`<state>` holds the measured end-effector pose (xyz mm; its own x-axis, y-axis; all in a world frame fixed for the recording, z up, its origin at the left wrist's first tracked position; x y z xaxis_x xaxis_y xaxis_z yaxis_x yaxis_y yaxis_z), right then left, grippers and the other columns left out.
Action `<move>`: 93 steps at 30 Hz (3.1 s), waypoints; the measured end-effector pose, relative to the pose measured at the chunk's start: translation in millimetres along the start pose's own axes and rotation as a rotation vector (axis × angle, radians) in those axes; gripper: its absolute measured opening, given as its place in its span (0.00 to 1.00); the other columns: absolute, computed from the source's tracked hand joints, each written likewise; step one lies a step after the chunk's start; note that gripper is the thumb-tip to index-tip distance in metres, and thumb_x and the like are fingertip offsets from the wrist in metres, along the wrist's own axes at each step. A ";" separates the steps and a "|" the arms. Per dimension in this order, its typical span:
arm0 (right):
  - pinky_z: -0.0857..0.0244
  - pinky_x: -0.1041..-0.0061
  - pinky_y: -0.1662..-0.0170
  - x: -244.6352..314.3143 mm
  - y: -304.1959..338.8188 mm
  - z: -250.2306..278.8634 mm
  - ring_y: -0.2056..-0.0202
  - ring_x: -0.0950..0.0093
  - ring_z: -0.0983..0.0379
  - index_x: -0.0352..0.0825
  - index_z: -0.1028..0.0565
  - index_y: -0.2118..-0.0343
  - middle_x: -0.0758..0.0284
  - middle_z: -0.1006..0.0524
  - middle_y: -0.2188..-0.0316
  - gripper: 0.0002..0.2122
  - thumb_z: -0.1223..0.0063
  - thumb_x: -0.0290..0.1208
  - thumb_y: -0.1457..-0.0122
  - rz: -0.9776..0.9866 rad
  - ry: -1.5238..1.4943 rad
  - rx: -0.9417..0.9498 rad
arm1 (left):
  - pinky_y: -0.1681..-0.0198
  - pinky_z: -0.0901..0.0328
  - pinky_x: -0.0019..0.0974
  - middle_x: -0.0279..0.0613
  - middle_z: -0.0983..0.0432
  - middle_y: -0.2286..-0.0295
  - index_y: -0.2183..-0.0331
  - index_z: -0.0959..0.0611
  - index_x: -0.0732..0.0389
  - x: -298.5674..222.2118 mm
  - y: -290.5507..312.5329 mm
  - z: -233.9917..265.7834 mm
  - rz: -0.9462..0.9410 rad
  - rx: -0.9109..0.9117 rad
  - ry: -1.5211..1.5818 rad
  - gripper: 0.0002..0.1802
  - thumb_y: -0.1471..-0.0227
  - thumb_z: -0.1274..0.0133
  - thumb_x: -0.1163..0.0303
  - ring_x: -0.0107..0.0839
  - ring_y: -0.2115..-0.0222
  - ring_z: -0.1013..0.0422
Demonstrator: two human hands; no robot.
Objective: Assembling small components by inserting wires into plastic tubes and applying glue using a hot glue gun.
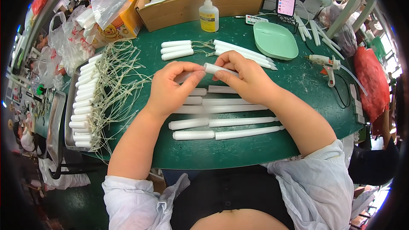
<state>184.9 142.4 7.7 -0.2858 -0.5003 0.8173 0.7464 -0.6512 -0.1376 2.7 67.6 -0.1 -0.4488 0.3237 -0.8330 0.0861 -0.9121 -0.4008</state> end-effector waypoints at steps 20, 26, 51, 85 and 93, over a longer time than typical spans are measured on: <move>0.34 0.64 0.56 -11.8 -9.2 -1.2 0.60 0.57 0.27 0.31 0.25 0.60 0.57 0.23 0.63 0.09 0.48 0.28 0.40 0.219 0.325 -0.084 | 0.56 0.35 0.42 0.37 0.21 0.68 0.62 0.20 0.56 4.9 -7.9 3.4 -0.087 0.152 -0.515 0.14 0.51 0.39 0.63 0.40 0.62 0.27; 0.33 0.63 0.55 -25.3 -13.8 -11.0 0.60 0.57 0.27 0.32 0.25 0.60 0.58 0.23 0.63 0.09 0.46 0.29 0.41 0.243 0.396 -0.158 | 0.51 0.40 0.43 0.36 0.22 0.70 0.66 0.19 0.55 6.5 -10.1 -2.4 -0.261 0.106 -0.602 0.10 0.54 0.38 0.66 0.38 0.63 0.29; 0.35 0.65 0.52 -60.7 -28.9 4.7 0.59 0.61 0.29 0.35 0.23 0.62 0.62 0.24 0.66 0.10 0.38 0.30 0.47 0.161 0.658 -0.362 | 0.49 0.40 0.45 0.40 0.22 0.60 0.61 0.17 0.56 55.2 -36.5 16.8 -0.047 -0.053 -0.843 0.14 0.54 0.38 0.68 0.42 0.55 0.30; 0.32 0.67 0.62 5.2 2.5 -1.0 0.65 0.62 0.27 0.36 0.24 0.57 0.61 0.27 0.64 0.10 0.45 0.24 0.42 0.491 0.366 -0.330 | 0.62 0.34 0.26 0.34 0.22 0.67 0.62 0.19 0.64 2.0 -2.3 8.6 0.060 0.046 0.040 0.11 0.50 0.39 0.76 0.22 0.68 0.29; 0.30 0.66 0.60 7.8 8.5 -3.3 0.61 0.57 0.25 0.36 0.26 0.55 0.58 0.24 0.59 0.12 0.46 0.25 0.41 0.433 0.248 -0.270 | 0.62 0.33 0.28 0.36 0.21 0.68 0.63 0.17 0.64 4.0 -4.7 8.4 0.130 0.079 0.041 0.10 0.50 0.39 0.74 0.24 0.67 0.27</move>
<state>187.1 131.0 11.0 -0.1449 -0.8521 0.5030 0.6557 -0.4634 -0.5961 -6.9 71.1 1.6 -0.4011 0.2101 -0.8916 0.0704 -0.9634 -0.2587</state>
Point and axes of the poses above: each hand's wrist, its own y-axis away from the middle knuckle, its own z-axis out of the back of the hand, x = y × z, the point moved 4 cm from there along -y, towards the middle knuckle
